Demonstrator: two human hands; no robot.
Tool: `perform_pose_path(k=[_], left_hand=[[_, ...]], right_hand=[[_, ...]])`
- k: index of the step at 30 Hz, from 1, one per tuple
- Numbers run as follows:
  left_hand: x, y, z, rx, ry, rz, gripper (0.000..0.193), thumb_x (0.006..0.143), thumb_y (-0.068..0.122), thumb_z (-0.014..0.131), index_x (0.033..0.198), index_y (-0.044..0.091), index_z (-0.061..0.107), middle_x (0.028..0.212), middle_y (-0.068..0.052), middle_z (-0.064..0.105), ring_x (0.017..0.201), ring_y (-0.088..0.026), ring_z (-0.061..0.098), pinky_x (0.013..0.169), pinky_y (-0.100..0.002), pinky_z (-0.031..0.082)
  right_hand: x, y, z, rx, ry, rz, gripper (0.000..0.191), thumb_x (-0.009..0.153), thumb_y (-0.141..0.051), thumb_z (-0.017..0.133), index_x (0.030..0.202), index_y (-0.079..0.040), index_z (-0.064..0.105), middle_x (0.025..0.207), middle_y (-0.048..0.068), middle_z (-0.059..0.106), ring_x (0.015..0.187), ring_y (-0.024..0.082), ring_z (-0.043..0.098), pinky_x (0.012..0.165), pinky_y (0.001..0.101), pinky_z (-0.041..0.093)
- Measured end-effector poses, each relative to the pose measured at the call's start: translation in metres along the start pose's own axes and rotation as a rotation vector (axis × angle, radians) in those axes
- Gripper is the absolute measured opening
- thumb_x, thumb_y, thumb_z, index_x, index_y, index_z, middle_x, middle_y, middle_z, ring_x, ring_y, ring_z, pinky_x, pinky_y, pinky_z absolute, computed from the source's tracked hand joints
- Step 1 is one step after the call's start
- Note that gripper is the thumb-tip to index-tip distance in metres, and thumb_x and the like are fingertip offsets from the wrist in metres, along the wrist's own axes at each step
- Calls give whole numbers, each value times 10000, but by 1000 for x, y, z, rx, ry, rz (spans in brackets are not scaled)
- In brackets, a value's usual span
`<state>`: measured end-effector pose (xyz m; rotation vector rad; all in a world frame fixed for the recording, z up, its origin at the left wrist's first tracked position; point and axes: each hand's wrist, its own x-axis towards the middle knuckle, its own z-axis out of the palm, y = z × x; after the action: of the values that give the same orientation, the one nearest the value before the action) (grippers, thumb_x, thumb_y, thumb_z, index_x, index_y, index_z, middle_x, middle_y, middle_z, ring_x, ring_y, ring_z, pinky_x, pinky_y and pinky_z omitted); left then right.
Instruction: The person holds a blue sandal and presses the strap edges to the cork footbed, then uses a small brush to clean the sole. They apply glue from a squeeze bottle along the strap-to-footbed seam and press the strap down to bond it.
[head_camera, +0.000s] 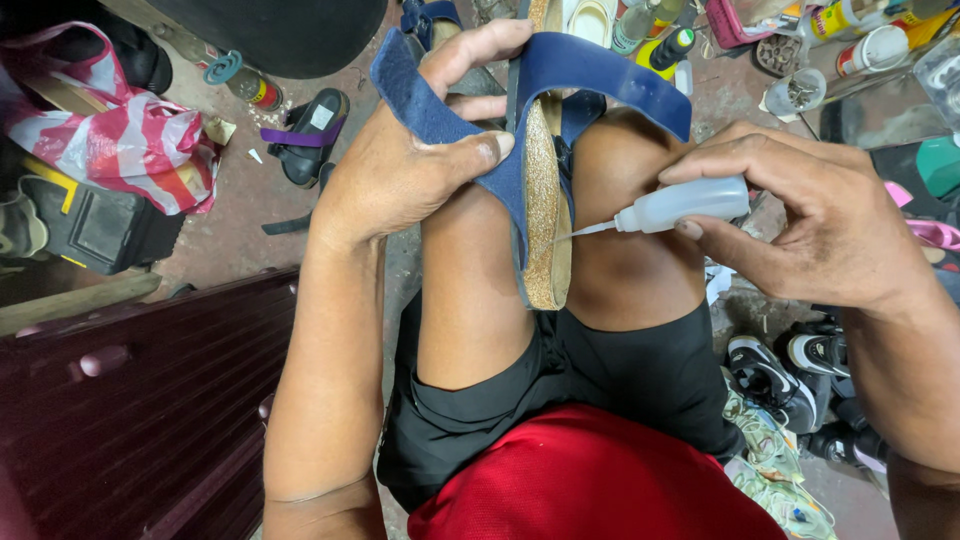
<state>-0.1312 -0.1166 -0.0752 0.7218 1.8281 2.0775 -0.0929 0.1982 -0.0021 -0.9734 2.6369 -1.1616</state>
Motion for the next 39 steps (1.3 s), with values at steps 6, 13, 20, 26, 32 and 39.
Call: perform_pose_path(k=[6,13,20,26,32,39], left_hand=[[7,-3,1,-32,2,-38,638,981,-137,586,1564,82,447,1574,-88,458,1409,-247,551,1195,-386,499],[5,2,-1,-27,1,-78,641,990,-123,589,1570,106,444,1593,-68,437,1386,-269,550,1181,-377,565],[3,1,-3,21,-23,-33,632,990,-90,579,1577,97,438,1609,-73,429,1463,-225,469,1214,-393,443],[1,3,-3,98,-22,-4,621,981,-66,591,1567,71,440,1593,-86,452,1481,-205,441,1230,-404,397],[0,7,0,84,-14,-8,630,962,-82,593,1558,61,444,1588,-110,457,1457,-220,480,1257,-400,426],[-2,16,7,89,9,-30,634,946,-74,612,1546,43,444,1575,-119,440,1494,-265,519,1223,-397,456]], right_hand=[[5,4,-5,-37,-19,0,391,759,23,812,1128,-16,690,1055,116,724,945,237,697,825,328,545],[9,7,-8,-28,-10,-11,390,752,35,796,1123,2,681,1044,133,717,941,244,702,815,328,551],[12,6,-10,-87,9,-34,398,744,43,801,1122,19,680,1044,157,711,943,261,711,815,338,558],[17,10,-14,-123,8,-67,420,729,55,800,1130,40,675,1049,176,712,938,263,717,801,331,564],[21,13,-17,-144,26,-77,386,750,87,790,1118,58,677,1018,183,721,879,236,717,748,319,559],[21,12,-20,-162,74,-46,334,795,106,765,1119,81,684,976,186,715,847,212,711,724,299,548]])
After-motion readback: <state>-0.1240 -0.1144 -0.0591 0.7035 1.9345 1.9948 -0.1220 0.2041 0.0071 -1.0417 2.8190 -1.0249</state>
